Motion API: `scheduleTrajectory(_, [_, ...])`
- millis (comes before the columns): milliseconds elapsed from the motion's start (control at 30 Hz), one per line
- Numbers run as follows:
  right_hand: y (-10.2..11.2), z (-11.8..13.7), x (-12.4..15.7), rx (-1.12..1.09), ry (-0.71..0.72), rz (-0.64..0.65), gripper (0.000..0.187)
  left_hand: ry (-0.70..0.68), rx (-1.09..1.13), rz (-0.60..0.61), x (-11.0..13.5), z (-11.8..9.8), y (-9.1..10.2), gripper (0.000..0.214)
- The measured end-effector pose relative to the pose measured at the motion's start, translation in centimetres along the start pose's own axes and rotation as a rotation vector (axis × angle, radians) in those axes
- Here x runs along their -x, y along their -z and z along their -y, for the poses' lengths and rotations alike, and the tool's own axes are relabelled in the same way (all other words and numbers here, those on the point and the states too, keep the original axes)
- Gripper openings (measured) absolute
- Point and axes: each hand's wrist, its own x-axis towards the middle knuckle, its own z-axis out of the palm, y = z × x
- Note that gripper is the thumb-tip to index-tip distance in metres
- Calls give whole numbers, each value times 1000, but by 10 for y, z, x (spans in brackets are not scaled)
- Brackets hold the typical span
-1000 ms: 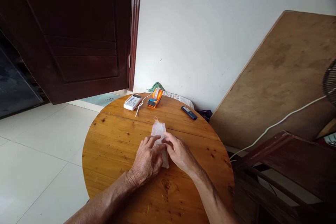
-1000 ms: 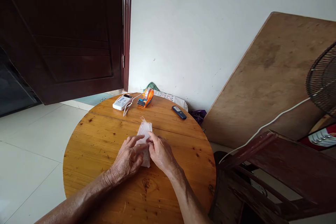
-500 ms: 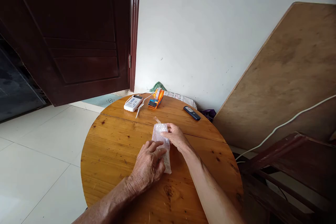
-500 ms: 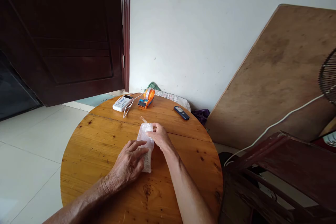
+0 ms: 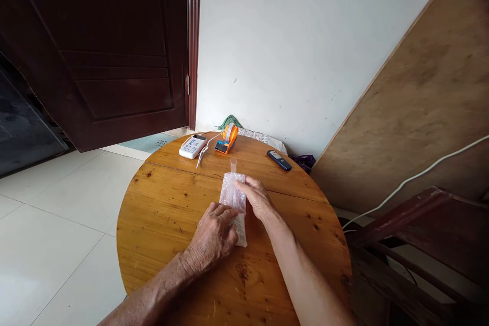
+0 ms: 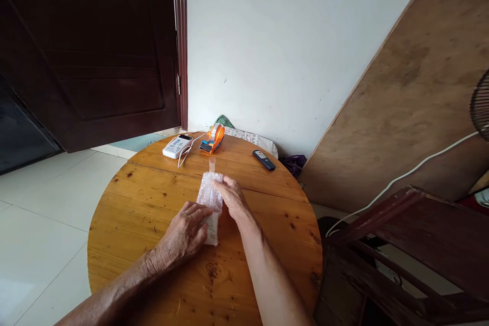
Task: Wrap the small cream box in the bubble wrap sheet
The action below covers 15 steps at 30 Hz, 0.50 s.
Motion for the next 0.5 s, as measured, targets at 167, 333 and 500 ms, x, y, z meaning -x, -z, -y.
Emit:
scheduleTrajectory(167, [0,17,8,49,41,59,31,-9,-44,-15,0,2,-1,41])
scheduleTrajectory(333, [3,31,28,206,134,140,26,150,-106,-108,3,3,-3,36])
scheduleTrajectory(500, [2,38,61,339,261,145,19,244,1,-243,4,10,-6,62])
